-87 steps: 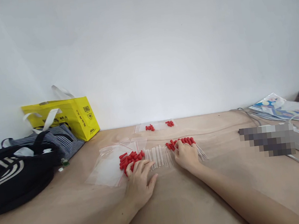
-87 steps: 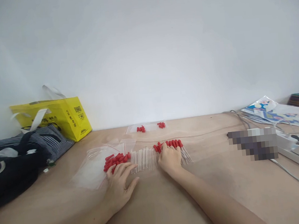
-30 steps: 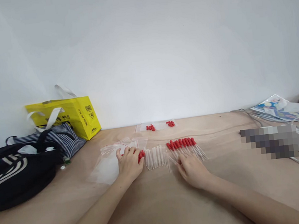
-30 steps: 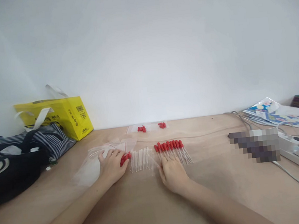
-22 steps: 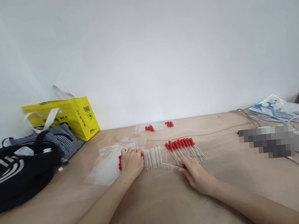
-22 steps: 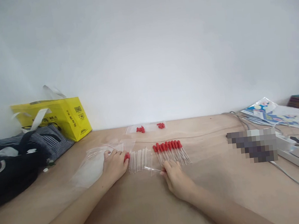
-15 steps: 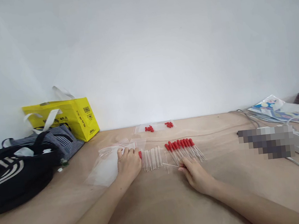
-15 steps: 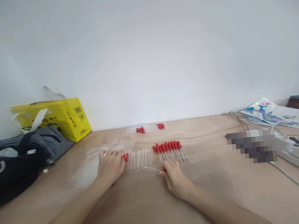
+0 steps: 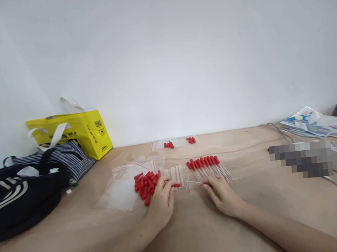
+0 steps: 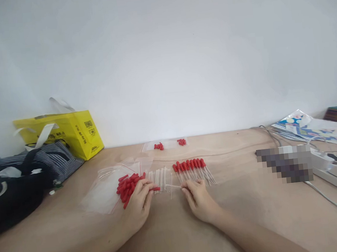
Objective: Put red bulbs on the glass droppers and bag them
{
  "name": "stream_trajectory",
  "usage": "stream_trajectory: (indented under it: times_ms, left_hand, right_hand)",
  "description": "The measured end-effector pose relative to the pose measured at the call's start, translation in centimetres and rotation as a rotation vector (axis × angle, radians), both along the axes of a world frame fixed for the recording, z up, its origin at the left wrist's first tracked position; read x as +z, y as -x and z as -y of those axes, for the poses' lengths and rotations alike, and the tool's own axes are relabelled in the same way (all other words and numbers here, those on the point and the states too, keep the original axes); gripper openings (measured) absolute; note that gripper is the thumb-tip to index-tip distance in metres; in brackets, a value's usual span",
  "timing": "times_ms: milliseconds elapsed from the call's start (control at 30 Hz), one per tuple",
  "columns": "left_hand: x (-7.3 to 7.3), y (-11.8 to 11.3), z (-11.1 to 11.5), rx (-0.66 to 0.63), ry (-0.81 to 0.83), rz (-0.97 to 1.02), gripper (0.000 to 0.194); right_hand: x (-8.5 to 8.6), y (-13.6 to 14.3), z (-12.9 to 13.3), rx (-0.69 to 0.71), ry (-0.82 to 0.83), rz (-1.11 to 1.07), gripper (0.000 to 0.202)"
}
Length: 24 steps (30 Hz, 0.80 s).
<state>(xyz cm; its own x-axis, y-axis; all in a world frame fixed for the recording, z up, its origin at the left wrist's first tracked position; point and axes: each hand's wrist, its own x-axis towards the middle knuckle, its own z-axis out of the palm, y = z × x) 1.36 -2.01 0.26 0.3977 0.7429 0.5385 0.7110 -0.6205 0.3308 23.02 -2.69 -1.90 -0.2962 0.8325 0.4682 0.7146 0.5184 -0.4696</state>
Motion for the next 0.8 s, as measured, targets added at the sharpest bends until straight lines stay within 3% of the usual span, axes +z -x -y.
stream_trajectory:
  times_ms: [233,400,633,800]
  left_hand:
    - [-1.6,-0.1,0.1,0.016,0.079,0.035,0.014]
    - [-1.4,-0.2,0.3,0.009,0.076,0.045,0.015]
    - [-1.1,-0.4,0.6,0.013,0.036,0.057,0.015]
    - [-1.0,-0.3,0.6,0.016,0.033,0.078,0.015]
  right_hand:
    - [-0.4,0.8,0.3,0.047,-0.034,0.036,0.021]
    - [-0.5,1.3,0.5,0.128,-0.063,0.048,0.020]
    - [-0.5,1.2,0.6,0.095,-0.102,0.028,0.021]
    - [-0.2,1.3,0.8,0.161,-0.077,0.070,0.032]
